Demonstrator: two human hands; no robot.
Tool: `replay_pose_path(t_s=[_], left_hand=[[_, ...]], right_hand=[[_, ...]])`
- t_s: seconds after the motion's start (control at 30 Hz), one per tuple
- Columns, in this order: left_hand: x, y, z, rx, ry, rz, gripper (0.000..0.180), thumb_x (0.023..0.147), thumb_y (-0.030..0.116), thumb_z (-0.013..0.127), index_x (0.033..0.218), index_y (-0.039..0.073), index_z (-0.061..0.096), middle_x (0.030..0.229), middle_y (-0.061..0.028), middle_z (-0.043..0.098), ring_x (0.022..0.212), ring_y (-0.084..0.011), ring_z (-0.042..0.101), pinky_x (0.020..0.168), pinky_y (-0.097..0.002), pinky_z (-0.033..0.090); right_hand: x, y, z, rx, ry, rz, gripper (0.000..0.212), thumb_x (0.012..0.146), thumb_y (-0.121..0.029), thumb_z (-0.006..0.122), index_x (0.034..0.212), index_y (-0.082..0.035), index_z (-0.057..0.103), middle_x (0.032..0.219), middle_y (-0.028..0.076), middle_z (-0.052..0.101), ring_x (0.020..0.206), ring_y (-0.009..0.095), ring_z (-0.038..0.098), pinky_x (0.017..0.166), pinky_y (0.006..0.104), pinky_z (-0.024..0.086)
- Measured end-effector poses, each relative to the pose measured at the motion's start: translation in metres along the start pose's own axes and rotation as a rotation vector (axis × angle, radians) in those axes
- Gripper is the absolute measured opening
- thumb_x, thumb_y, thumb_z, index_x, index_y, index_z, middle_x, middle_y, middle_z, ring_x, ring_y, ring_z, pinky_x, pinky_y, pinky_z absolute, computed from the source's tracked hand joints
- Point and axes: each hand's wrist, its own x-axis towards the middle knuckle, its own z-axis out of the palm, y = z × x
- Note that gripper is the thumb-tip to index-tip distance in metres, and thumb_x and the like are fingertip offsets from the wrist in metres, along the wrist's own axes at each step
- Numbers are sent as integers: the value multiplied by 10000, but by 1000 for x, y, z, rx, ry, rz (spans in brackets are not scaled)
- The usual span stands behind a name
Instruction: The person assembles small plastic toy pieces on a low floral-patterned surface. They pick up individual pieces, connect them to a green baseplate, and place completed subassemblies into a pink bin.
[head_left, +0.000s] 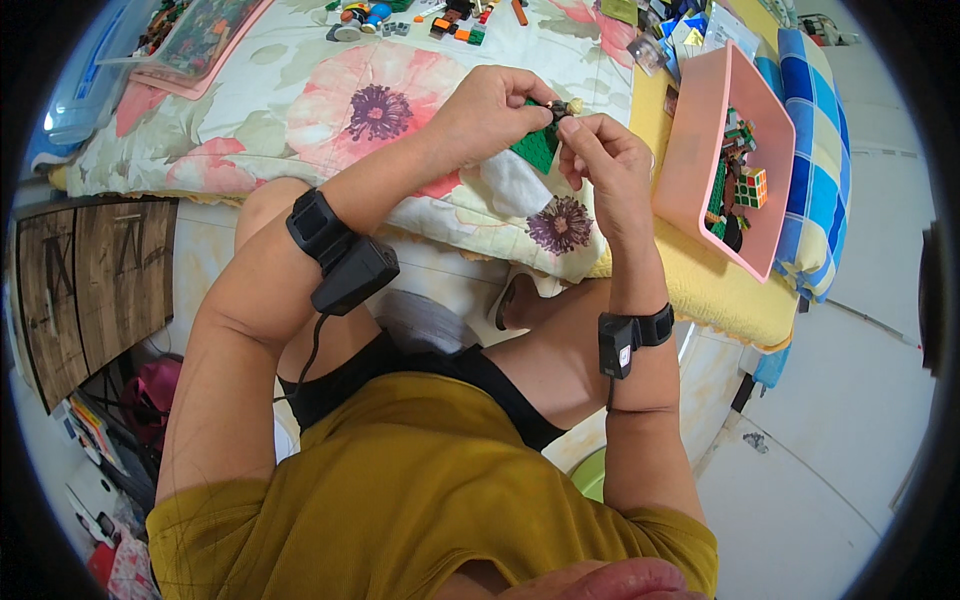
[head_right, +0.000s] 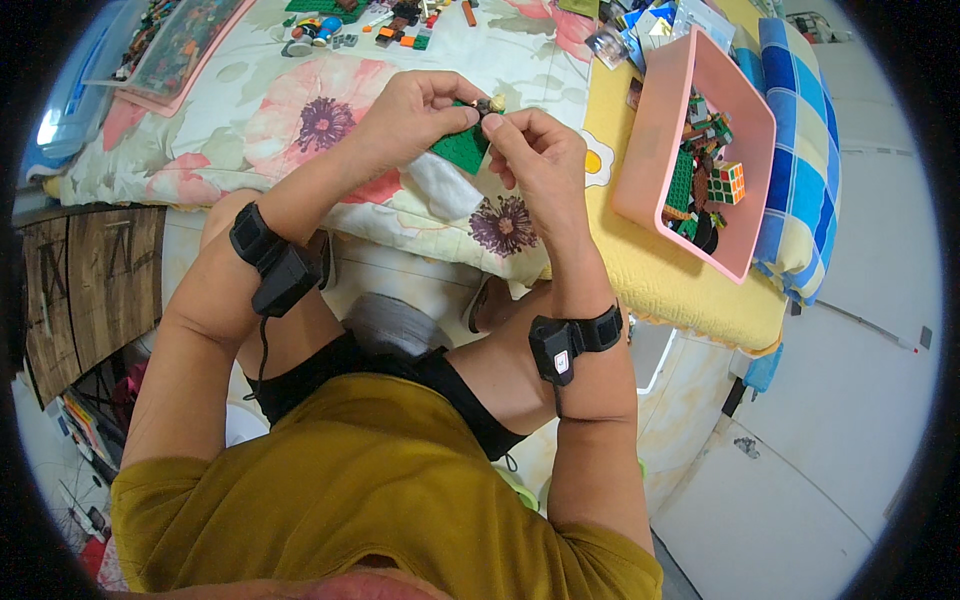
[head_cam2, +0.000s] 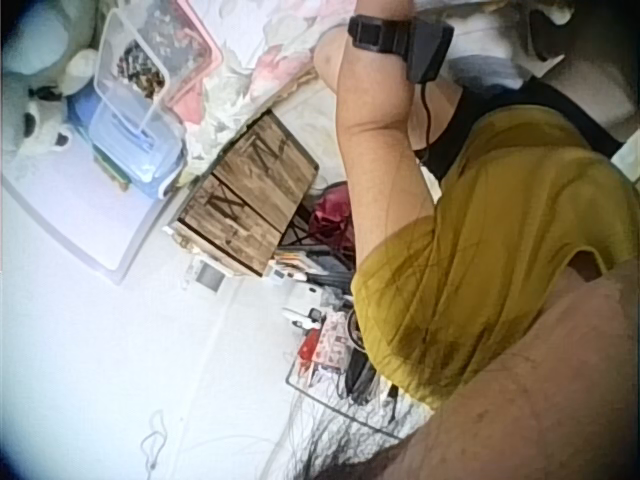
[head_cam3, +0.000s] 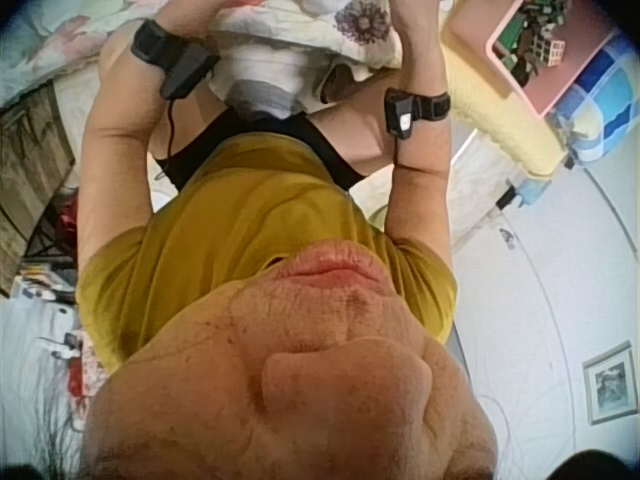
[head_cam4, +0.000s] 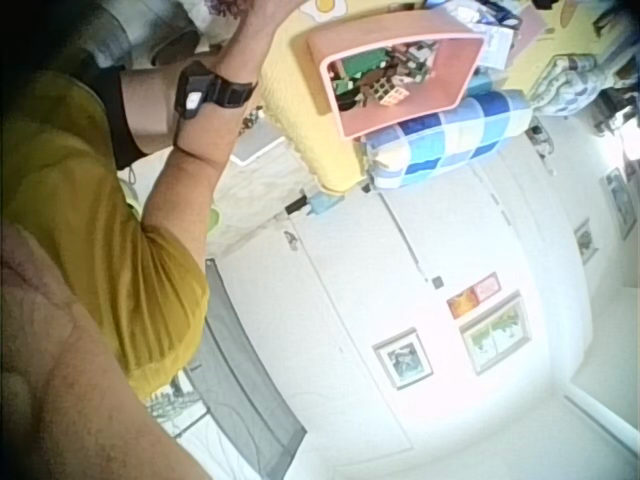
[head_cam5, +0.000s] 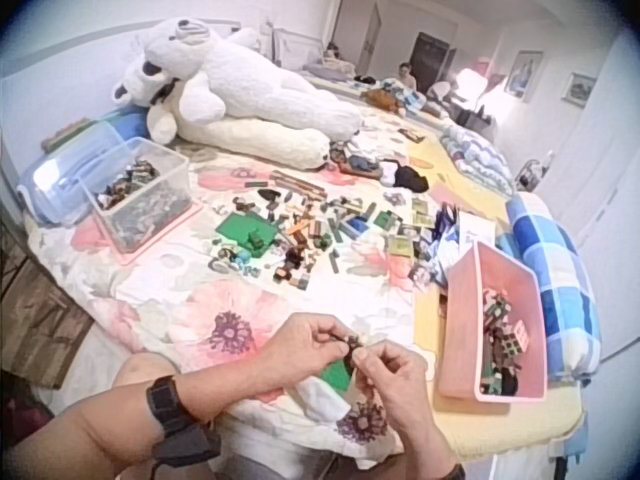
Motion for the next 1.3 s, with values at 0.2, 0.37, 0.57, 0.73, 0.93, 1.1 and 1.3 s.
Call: replay_pose_path(t_s=[0.2, 0.37, 0.57, 0.73, 0.93, 1.1, 1.3], left_hand=[[-5, 1, 7, 142, 101, 108, 220, 813, 84, 631, 978, -50, 689, 754, -77, 678, 666, -93, 593, 630, -264, 488], [-8, 10, 6, -19, 36, 40, 244, 811, 82, 618, 1008, -38, 697, 725, -40, 656, 633, -69, 570, 579, -247, 471], [-7, 24, -12, -120, -157, 23, 386, 864, 65, 538, 1234, -10, 618, 982, -84, 683, 819, -92, 661, 660, -239, 602], [-9, 28, -8, -64, -161, 51, 442, 840, 14, 500, 1275, -9, 577, 1089, -106, 650, 875, -142, 680, 694, -278, 627], [-11, 25, -1, -97, -182, 54, 492, 833, -15, 487, 1324, -4, 529, 1117, -101, 643, 900, -142, 667, 708, -287, 626], [-9, 21, 0, -70, -183, 119, 486, 837, -18, 492, 1321, -3, 537, 1131, -96, 648, 980, -123, 639, 814, -272, 580], [-7, 14, 1, -11, -180, 101, 501, 820, -47, 499, 1317, 1, 540, 1128, -97, 652, 992, -120, 631, 882, -269, 536]], right_hand=[[1, 4, 7, -141, 158, -350, 213, 849, -107, 750, 980, 30, 653, 730, 23, 634, 625, 55, 564, 541, 213, 470], [0, 2, -1, -74, 85, -169, 258, 881, -115, 714, 1062, 43, 622, 802, 77, 662, 694, 127, 635, 564, 241, 491], [1, -5, -12, 314, -1, -45, 158, 919, -134, 612, 964, 16, 597, 820, 112, 664, 681, 176, 632, 591, 285, 507], [1, -3, -13, 492, -32, -8, 178, 906, -167, 609, 951, 5, 591, 823, 115, 643, 669, 177, 587, 577, 290, 453], [2, -1, -11, 446, 44, -7, 147, 878, -111, 664, 925, 24, 628, 768, 85, 638, 637, 139, 603, 525, 257, 464], [-2, 7, 2, 4, 206, -318, 132, 861, -60, 710, 926, 27, 635, 784, 21, 642, 657, 65, 594, 552, 198, 467], [5, 21, 11, -213, 304, -539, 133, 833, -37, 716, 906, 31, 629, 759, 37, 638, 649, 72, 586, 580, 219, 491]])
